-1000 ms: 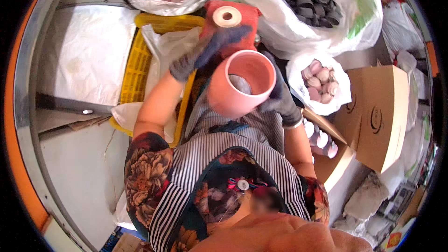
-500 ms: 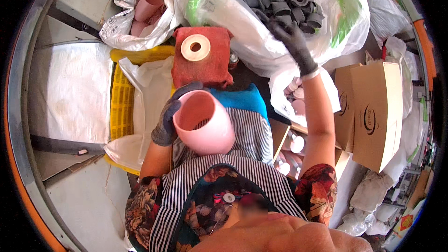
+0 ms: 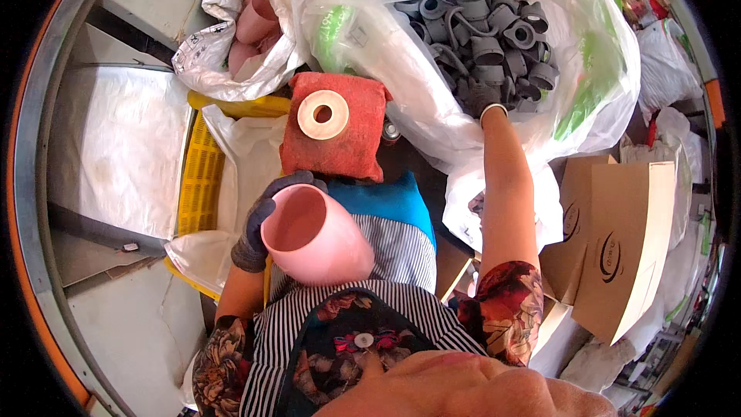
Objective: The person assembles pink thermal jugs by inserting a grey top component and a lid onto the jug body, then places the finished jug into a cardboard box.
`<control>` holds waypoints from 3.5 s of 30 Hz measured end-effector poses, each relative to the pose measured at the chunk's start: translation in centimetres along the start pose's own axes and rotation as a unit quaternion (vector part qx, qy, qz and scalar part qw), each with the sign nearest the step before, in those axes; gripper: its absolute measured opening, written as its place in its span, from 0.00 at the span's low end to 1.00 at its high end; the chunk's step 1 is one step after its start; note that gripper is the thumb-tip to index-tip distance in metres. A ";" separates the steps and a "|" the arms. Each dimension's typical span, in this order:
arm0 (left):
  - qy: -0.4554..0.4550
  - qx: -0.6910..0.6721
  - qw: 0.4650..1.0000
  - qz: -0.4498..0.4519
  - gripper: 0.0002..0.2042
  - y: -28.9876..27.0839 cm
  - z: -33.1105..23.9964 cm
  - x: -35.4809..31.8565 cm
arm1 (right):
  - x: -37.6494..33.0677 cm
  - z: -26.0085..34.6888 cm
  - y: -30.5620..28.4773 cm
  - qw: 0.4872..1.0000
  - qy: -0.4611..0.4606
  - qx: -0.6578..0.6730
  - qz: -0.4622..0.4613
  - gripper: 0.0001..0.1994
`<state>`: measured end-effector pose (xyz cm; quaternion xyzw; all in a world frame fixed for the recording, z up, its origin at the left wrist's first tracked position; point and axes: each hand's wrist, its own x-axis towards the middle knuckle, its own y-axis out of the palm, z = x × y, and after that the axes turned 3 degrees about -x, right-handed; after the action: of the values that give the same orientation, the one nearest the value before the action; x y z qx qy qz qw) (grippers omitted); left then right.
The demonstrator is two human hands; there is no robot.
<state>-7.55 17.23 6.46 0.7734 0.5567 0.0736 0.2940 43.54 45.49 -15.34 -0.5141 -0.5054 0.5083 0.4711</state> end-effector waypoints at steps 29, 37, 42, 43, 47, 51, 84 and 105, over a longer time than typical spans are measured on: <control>-0.109 -0.402 0.907 -0.065 0.35 -1.4 1.4 -4.9 | -30.3 22.3 -21.5 0.776 -0.190 0.594 0.091 0.27; -0.092 -0.258 0.960 0.065 0.27 -1.9 1.4 -5.1 | -43.1 22.7 -16.7 0.959 -0.188 0.116 -0.176 0.36; 0.024 0.017 0.977 0.212 0.22 0.4 4.0 -1.1 | -37.4 19.9 -18.6 0.898 -0.150 0.305 -0.277 0.26; 0.018 0.023 0.972 0.231 0.23 0.7 4.7 -0.2 | -37.3 19.1 -19.9 0.814 0.106 0.564 -0.084 0.28; 0.234 0.462 0.825 0.225 0.18 -0.2 5.6 0.4 | -36.7 16.7 -24.9 0.915 -0.171 0.285 -0.229 0.26; 0.267 0.563 0.760 0.182 0.20 -0.1 4.7 0.1 | -36.4 18.7 -26.1 0.851 -0.039 0.521 0.045 0.25; 0.003 0.304 0.940 0.153 0.25 1.1 3.9 -2.3 | -34.8 23.4 -23.5 0.719 0.139 0.676 0.082 0.19; -0.055 0.249 0.953 0.165 0.33 1.3 3.3 -2.0 | -35.8 24.1 -18.4 0.849 -0.065 0.521 -0.049 0.18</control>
<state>-5.77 13.88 4.88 0.9059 0.4050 -0.0624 0.1065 19.68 9.85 3.79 -0.1336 -0.2197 0.7056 0.6603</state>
